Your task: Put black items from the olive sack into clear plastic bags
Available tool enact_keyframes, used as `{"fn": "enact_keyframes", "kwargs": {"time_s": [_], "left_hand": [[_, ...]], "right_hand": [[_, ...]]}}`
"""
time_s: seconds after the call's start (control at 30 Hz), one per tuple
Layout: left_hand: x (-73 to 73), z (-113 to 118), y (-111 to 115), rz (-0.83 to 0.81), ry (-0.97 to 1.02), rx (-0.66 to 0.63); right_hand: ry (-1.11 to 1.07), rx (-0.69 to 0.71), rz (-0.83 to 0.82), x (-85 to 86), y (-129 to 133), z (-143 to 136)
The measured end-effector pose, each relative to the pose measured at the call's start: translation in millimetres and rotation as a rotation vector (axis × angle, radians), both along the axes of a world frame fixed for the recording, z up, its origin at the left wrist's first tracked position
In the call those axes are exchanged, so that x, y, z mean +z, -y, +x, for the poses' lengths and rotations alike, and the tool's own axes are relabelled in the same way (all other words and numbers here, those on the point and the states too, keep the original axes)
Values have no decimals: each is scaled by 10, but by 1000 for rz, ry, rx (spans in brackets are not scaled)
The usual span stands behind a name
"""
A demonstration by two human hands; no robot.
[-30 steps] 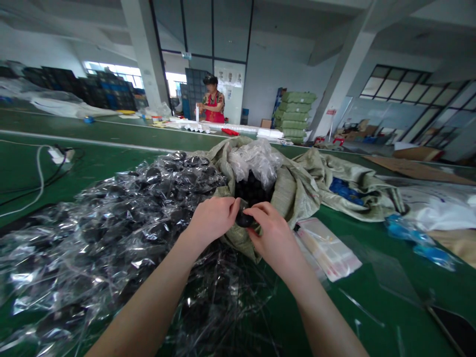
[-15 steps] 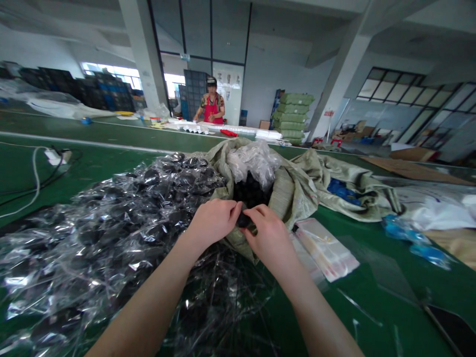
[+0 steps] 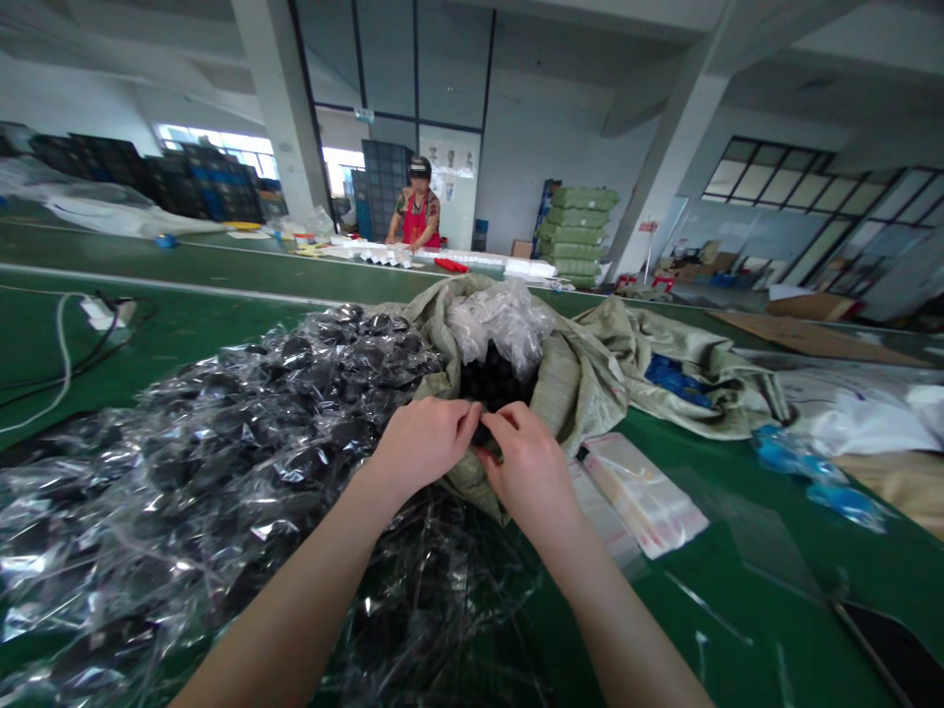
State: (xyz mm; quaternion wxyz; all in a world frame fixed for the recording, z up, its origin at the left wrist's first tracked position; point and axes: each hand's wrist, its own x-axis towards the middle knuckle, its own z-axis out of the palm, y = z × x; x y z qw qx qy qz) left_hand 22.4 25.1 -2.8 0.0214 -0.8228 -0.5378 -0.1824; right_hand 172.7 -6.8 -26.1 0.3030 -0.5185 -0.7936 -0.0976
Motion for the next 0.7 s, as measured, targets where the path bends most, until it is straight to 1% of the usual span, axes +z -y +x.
{"fn": "enact_keyframes", "kwargs": {"time_s": [0.1, 0.27, 0.47, 0.57, 0.7], "left_hand": [[1, 3, 2, 22, 14, 15], [4, -18, 9, 33, 25, 47], [11, 0, 22, 46, 29, 17], [13, 14, 34, 53, 15, 22], [24, 20, 61, 67, -1, 52]], "right_hand": [[-19, 19, 2, 5, -7, 8], [-93, 4, 43, 14, -28, 54], [-66, 100, 5, -59, -69, 68], [-60, 98, 10, -65, -79, 61], [-91, 82, 58, -29, -75, 60]]}}
